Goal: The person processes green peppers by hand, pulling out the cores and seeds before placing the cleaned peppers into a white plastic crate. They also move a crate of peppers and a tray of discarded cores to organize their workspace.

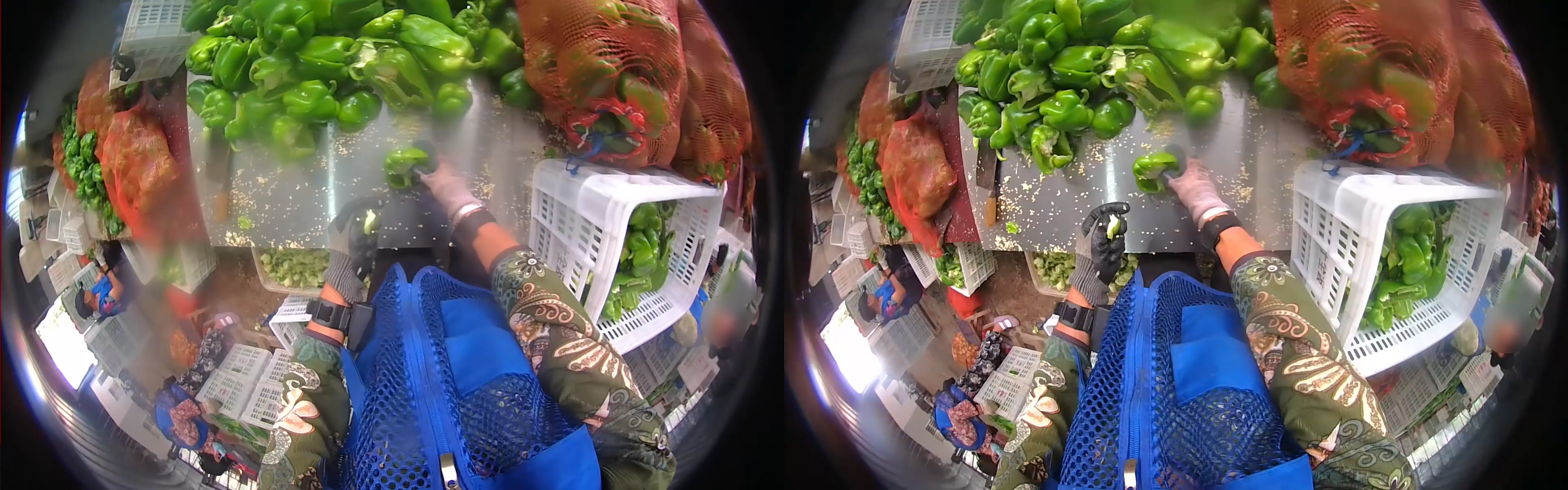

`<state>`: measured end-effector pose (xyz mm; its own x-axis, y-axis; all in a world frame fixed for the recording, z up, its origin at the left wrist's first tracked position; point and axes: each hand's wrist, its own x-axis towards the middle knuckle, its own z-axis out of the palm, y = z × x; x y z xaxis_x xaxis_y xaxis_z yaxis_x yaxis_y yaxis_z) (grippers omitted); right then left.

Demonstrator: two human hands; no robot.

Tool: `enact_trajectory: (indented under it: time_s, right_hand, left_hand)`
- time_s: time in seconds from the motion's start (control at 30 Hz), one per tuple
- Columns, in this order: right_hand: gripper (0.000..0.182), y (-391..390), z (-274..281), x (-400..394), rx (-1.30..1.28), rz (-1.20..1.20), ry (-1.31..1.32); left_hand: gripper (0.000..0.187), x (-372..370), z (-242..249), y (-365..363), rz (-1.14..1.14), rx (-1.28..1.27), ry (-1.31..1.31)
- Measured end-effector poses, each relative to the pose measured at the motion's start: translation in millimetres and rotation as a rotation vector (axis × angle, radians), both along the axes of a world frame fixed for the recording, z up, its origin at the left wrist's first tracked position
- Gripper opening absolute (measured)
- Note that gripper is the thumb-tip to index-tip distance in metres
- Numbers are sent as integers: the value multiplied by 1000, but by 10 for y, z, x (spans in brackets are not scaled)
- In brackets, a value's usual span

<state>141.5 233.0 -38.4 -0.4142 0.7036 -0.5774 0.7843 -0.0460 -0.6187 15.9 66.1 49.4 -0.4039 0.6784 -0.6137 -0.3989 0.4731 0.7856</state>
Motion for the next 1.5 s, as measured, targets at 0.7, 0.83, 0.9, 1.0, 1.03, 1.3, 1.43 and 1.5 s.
enact_trajectory:
  time_s: [0.7, 0.83, 0.9, 1.0, 1.03, 1.3, 1.43, 1.5]
  right_hand:
    - [39, 134, 1764, 1208, -283, -553, 781]
    - [46, 192, 1902, 1124, -340, -641, 996]
    - [46, 188, 2099, 1073, -265, -552, 967]
    - [46, 207, 2269, 982, -285, -425, 952]
    - [46, 241, 2313, 969, -253, -365, 1022]
    - [37, 144, 1924, 648, -490, -271, 1299]
    - [32, 112, 1879, 551, -188, -167, 1173]
    - [32, 172, 1990, 473, 106, 2, 1009]
  left_hand:
    - [32, 946, 1908, 1504, -283, 320, 231]
    - [46, 658, 1733, 1230, -647, 250, 1315]
    - [49, 747, 1661, 1265, -596, 286, 1029]
    - [43, 668, 1458, 1288, -445, 339, 837]
    - [41, 594, 1427, 1254, -395, 333, 704]
    - [47, 518, 1655, 1112, -476, -140, 1454]
    - [61, 546, 1846, 949, -605, 75, 1231]
    - [55, 657, 1687, 1004, -536, 79, 1334]
